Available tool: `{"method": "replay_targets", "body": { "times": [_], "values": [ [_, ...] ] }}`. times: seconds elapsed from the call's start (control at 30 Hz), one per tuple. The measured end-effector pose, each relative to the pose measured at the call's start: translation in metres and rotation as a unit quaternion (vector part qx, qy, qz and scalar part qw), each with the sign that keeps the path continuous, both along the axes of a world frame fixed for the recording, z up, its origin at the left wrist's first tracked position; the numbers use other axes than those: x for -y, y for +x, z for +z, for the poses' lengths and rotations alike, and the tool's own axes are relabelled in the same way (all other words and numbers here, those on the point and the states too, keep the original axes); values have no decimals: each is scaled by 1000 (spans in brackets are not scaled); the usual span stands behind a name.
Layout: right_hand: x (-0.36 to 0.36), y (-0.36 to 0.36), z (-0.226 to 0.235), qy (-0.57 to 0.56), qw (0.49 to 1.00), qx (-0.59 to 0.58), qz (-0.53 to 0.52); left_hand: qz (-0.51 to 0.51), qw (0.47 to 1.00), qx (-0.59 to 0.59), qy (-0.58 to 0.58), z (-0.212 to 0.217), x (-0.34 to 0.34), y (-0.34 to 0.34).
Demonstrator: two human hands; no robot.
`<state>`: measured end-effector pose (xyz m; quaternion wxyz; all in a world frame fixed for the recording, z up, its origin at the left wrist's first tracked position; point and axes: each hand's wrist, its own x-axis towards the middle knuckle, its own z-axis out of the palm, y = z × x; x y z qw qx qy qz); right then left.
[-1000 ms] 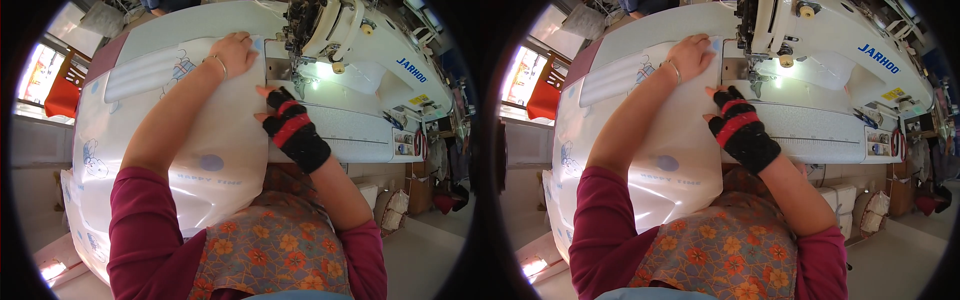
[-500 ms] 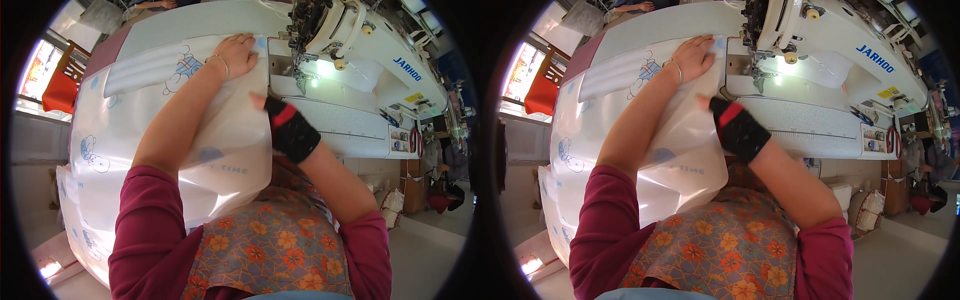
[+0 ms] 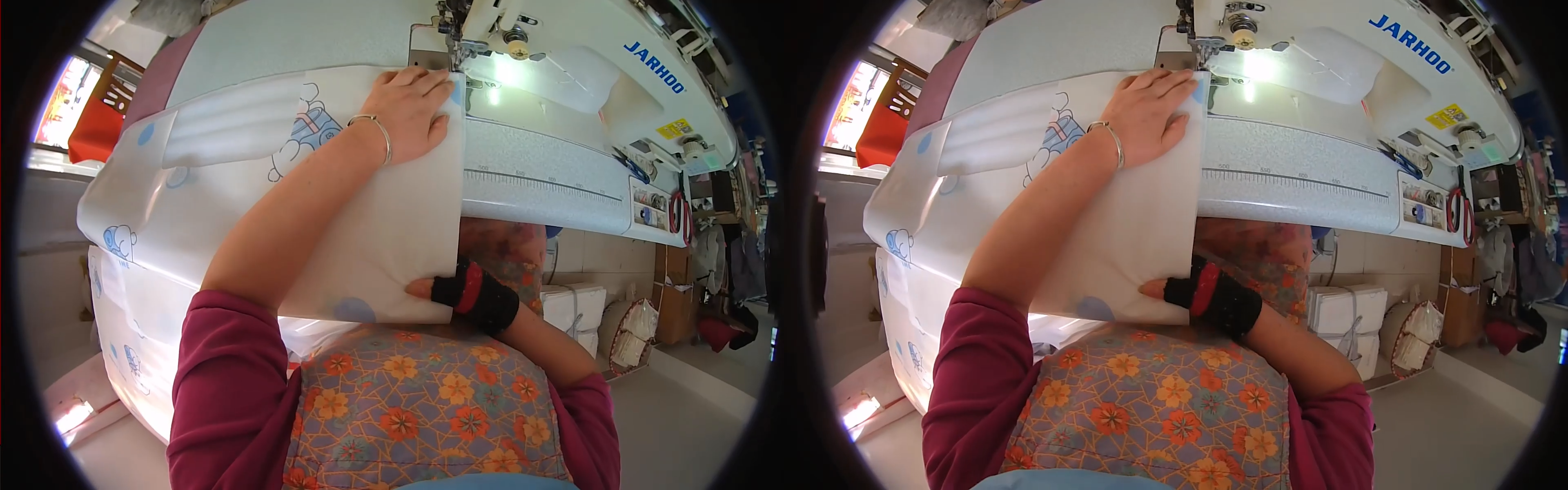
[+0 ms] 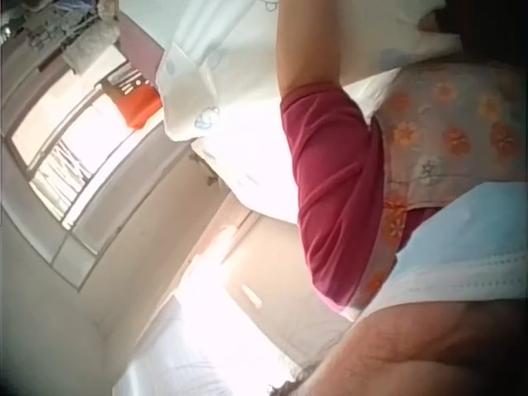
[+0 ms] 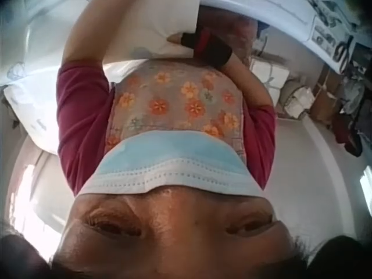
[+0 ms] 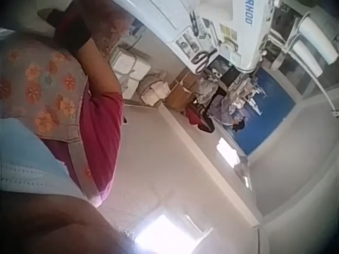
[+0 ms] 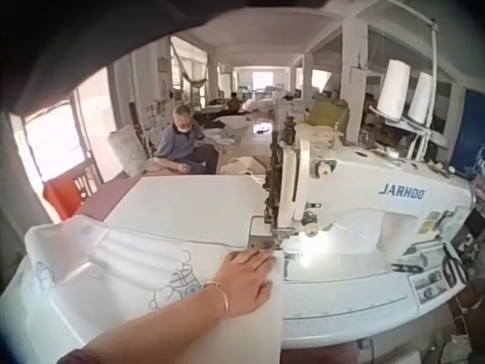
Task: Operating an industrial sewing machine to sew fabric pillowcases.
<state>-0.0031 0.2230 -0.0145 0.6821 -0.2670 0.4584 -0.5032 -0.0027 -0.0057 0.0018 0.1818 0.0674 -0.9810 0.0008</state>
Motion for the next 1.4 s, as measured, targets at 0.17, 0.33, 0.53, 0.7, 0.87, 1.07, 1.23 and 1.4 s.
{"method": "replay_targets", "body": {
  "times": [0.17, 0.33, 0.53, 0.7, 0.87, 1.07, 1.23, 1.4],
  "values": [
    [1, -7, -19, -32, 998, 53, -21, 14, 1000, -1, -12, -2, 2, -10],
    [3, -8, -51, -77, 996, -44, -28, 15, 1000, 0, -14, -2, 2, -12],
    [2, -14, -28, -52, 998, -2, -36, 16, 1000, -4, -12, -5, 3, -15],
    [1, -26, 0, -63, 991, 29, -113, 31, 999, 17, 1, -1, 7, -29],
    [9, -22, 24, -17, 973, -188, -137, 4, 997, 7, 81, -1, 49, -1],
    [0, -4, -35, -112, 982, -28, -147, 143, 990, 12, 6, 13, 128, 175],
    [7, -2, 6, -192, 966, -124, -119, 449, 890, 46, -70, 19, 196, 371],
    [14, 18, 23, -115, 961, -146, -204, 440, 895, 49, -49, -38, 287, 461]
  ]
}}
